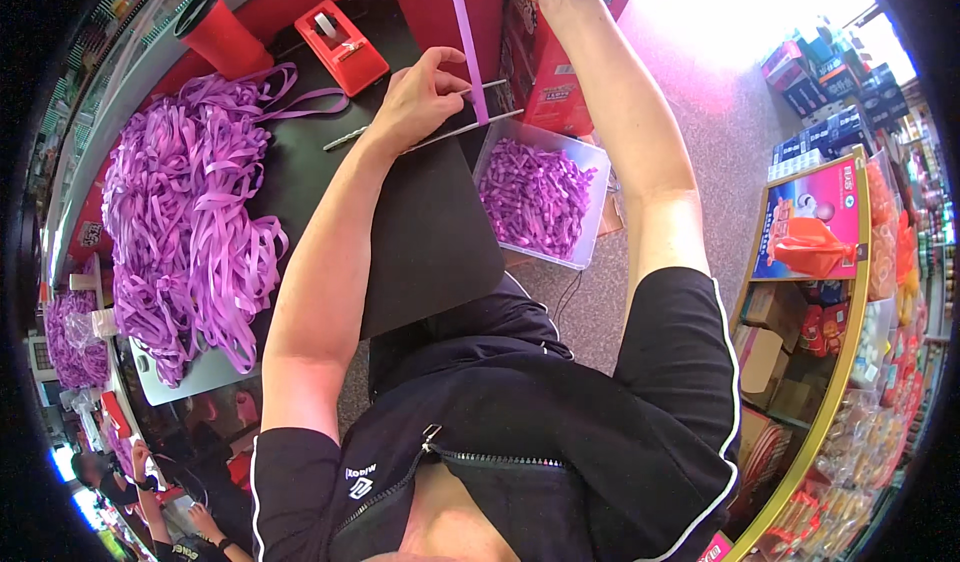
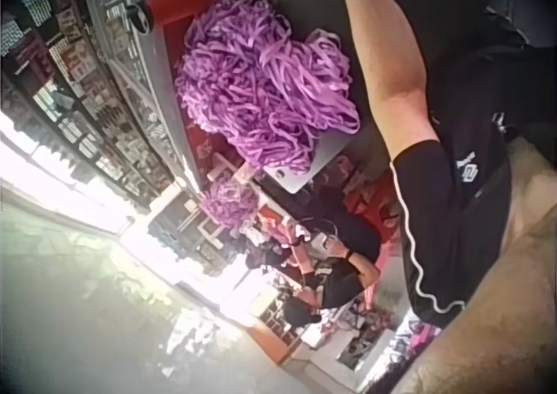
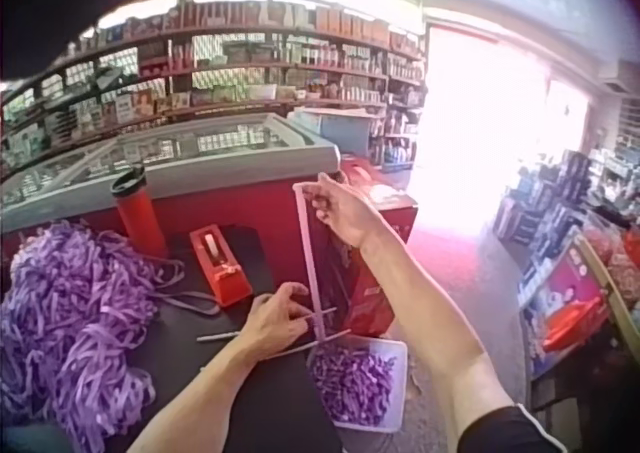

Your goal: Organizing and preparing purple ribbons using metal guide rods.

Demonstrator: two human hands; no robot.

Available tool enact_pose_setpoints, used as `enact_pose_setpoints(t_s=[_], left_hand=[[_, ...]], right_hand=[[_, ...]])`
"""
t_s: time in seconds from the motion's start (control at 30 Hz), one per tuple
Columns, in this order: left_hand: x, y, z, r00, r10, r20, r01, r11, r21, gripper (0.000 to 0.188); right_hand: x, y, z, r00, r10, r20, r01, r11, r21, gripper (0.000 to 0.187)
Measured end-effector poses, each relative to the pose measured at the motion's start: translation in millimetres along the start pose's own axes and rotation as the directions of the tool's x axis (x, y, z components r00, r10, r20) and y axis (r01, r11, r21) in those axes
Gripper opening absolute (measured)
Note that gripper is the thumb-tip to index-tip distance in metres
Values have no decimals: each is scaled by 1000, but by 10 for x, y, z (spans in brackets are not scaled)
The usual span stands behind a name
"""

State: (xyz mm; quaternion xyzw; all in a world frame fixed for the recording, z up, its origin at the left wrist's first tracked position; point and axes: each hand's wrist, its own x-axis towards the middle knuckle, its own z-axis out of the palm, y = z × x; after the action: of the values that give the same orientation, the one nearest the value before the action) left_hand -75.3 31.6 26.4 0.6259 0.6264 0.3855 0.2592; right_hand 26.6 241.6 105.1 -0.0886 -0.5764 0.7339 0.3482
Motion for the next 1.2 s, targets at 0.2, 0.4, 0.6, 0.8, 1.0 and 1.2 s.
enact_pose_setpoints(t_s=[0.2, 0.4, 0.6, 0.8, 1.0, 1.2], left_hand=[[-3, -5, 56, 999, 10, -46, -6, 996, 93, 49], [-26, -50, 73, 995, 21, -99, -9, 993, 119, 45], [-37, -58, 75, 989, 37, -142, -19, 992, 125, 42], [-13, -60, 75, 994, 63, -89, -51, 990, 131, 29], [-21, -60, 111, 975, 162, -152, -131, 972, 193, 27], [-7, -121, 123, 980, 163, -117, -146, 979, 140, 27]], right_hand=[[244, 554, -234, 992, 128, -4, -128, 991, 25, 39], [232, 1130, -387, 996, 95, -2, -95, 995, 10, 42], [71, 1598, -519, 985, 164, -51, -156, 979, 129, 36], [-450, 2073, -678, 904, 385, -186, -386, 922, 35, 35], [-1821, 2575, -804, 984, 144, -107, -178, 850, -495, 26], [-3030, 2185, -156, 979, 101, -179, -183, 824, -537, 30]])
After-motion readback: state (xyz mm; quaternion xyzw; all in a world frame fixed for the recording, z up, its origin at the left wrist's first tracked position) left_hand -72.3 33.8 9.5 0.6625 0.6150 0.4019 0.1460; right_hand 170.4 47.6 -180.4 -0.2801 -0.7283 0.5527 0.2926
